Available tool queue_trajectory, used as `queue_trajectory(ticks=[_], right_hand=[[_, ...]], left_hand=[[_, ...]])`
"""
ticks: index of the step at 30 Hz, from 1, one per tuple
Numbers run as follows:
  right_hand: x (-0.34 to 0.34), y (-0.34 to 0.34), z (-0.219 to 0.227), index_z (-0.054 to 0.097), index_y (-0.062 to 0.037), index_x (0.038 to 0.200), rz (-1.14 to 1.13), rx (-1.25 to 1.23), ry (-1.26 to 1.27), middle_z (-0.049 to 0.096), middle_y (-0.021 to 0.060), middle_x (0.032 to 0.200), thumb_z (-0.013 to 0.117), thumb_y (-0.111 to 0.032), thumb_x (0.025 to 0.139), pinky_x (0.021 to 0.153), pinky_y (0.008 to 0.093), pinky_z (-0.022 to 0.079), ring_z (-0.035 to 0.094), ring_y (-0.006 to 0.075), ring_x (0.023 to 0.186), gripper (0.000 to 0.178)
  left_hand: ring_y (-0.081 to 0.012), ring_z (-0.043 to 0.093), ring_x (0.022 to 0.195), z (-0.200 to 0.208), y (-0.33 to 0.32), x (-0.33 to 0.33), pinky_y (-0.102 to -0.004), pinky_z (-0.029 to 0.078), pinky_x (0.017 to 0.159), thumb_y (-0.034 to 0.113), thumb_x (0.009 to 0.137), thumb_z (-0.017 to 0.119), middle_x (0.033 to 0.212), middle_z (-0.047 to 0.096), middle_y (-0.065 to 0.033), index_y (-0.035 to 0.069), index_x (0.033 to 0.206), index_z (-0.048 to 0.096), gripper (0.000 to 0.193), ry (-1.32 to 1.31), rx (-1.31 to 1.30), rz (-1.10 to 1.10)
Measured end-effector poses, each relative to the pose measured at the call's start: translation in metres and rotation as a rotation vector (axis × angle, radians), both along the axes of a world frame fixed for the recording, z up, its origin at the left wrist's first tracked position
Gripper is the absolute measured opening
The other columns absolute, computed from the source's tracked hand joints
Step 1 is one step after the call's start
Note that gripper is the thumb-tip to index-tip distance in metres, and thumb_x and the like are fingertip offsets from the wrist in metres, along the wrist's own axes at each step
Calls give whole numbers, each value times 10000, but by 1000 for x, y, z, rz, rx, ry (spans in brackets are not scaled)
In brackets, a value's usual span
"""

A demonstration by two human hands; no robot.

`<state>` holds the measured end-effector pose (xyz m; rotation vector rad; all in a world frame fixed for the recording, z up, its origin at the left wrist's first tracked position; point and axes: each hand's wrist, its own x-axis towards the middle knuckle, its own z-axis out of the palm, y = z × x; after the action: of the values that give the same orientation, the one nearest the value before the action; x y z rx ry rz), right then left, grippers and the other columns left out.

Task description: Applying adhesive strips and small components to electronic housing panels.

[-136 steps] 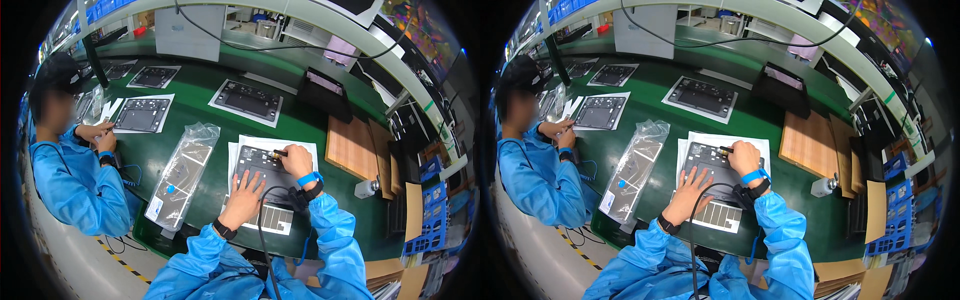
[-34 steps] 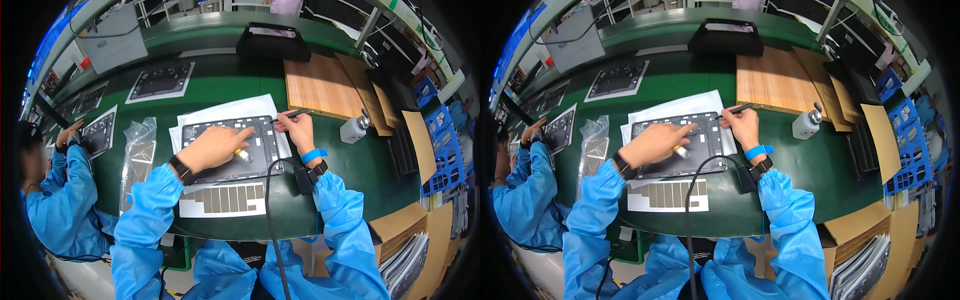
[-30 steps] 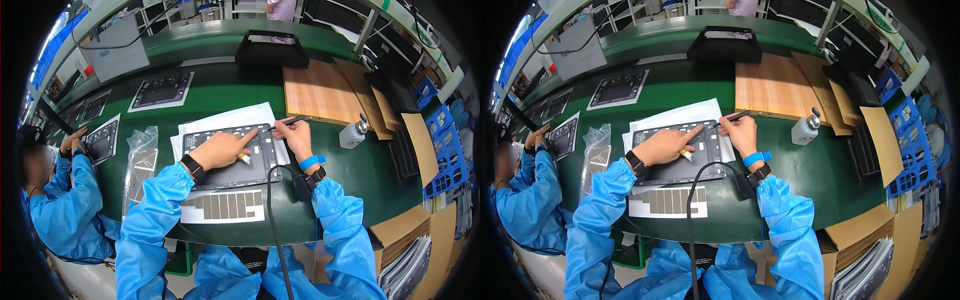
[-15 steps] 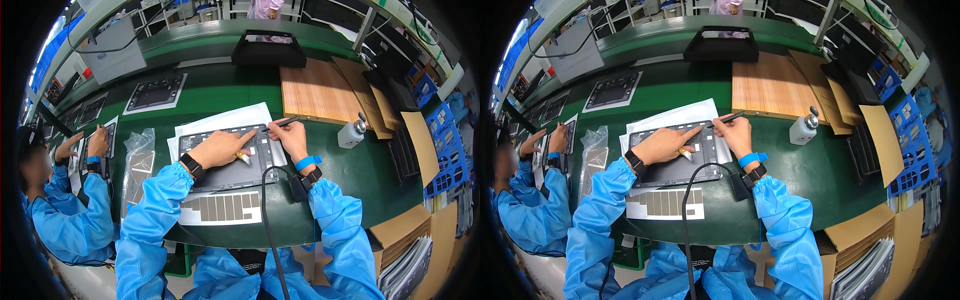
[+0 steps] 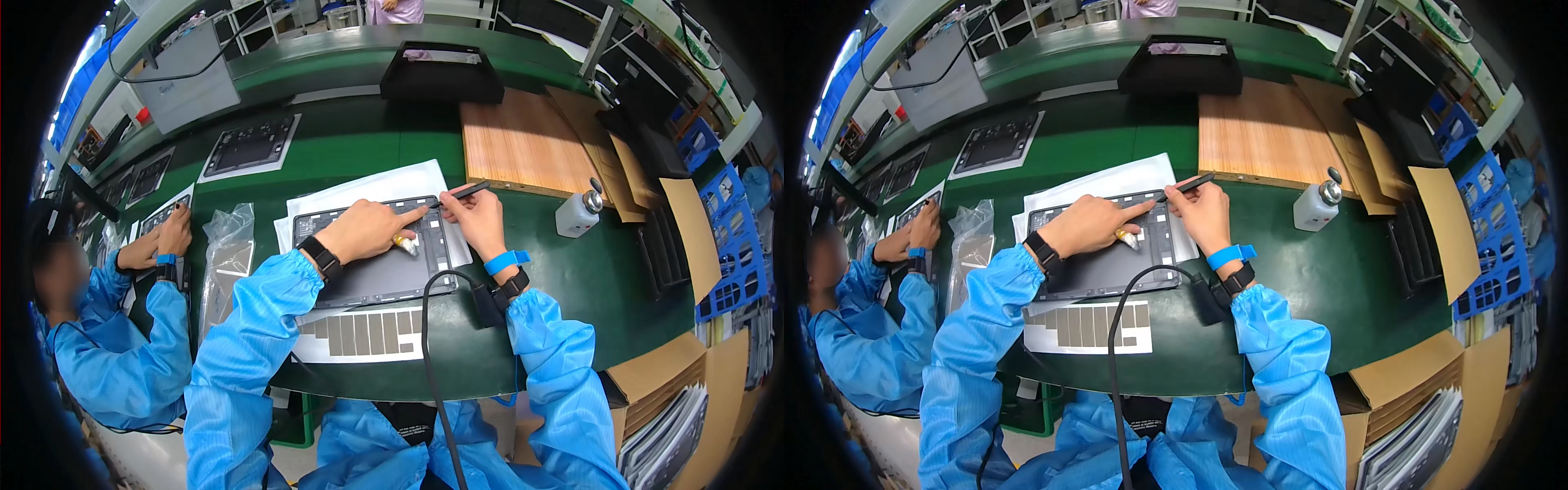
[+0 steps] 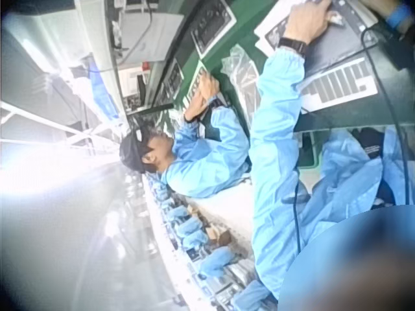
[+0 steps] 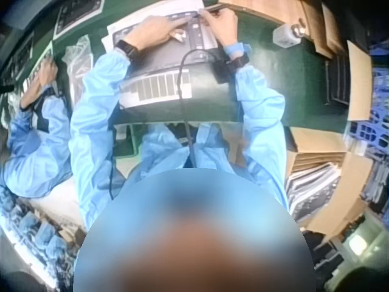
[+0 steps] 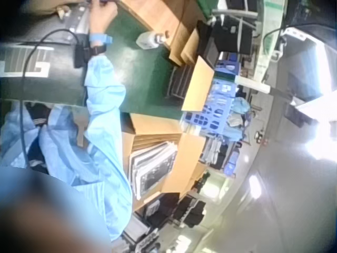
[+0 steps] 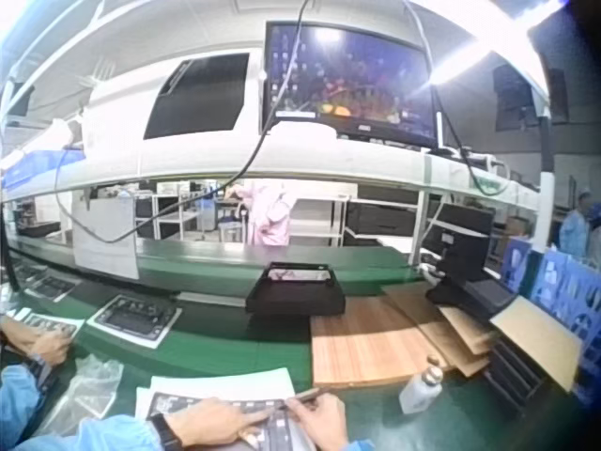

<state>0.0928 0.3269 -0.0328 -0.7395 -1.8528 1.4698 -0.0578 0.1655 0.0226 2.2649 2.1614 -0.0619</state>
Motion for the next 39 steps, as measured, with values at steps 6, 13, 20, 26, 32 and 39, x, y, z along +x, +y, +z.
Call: queue_trajectory(ticks=[6, 13, 20, 26, 32, 39], right_hand=[[0, -12, 9, 712, 39, 901, -86, 196, -15, 712, 137, 707, 736, -190, 892, 622, 292, 554, 719, 183, 647, 230], [16, -4, 29, 674, 25, 869, -389, 452, 120, 678, 152, 751, 657, -260, 954, 617, 401, 494, 656, 286, 663, 298], [21, -18, 26, 588, -25, 964, -217, 698, 26, 640, 200, 883, 550, -205, 1000, 675, 481, 484, 620, 438, 803, 187], [30, -25, 16, 659, -112, 1040, -3, 754, -265, 656, 105, 803, 656, -250, 905, 619, 443, 515, 659, 346, 734, 193], [20, -25, 14, 741, -152, 1086, 124, 940, -285, 664, 91, 788, 675, -293, 883, 609, 435, 522, 662, 325, 697, 257], [19, -34, 17, 670, -93, 1073, -4, 664, -420, 720, 168, 832, 703, -329, 864, 659, 464, 536, 694, 373, 783, 317]], left_hand=[[-342, 667, 669, -6, 3, -6, -460, 487, 581, 425, 1025, 477, 713, 663, -139, 168, 1384, 529, 445, -38, 67, -30], [-356, 665, 666, -13, 4, -3, -475, 493, 587, 414, 1030, 468, 713, 666, -143, 154, 1397, 513, 452, -58, 79, -19], [-348, 673, 667, -6, -8, -3, -470, 496, 582, 381, 1032, 470, 707, 670, -134, 216, 1490, 402, 491, -33, 59, -8], [-391, 667, 872, 22, -69, 11, -479, 525, 732, 186, 973, 556, 1028, 676, -212, 26, 1345, 483, 411, -255, 278, 236], [-470, 617, 1006, -3, -177, -21, -504, 495, 810, 225, 1005, 532, 1126, 645, -261, 3, 1194, 527, 291, -365, 278, 772], [-485, 636, 922, -19, -160, -46, -504, 496, 777, 375, 988, 584, 924, 670, -298, -48, 1055, 518, 433, -537, 281, 889]])
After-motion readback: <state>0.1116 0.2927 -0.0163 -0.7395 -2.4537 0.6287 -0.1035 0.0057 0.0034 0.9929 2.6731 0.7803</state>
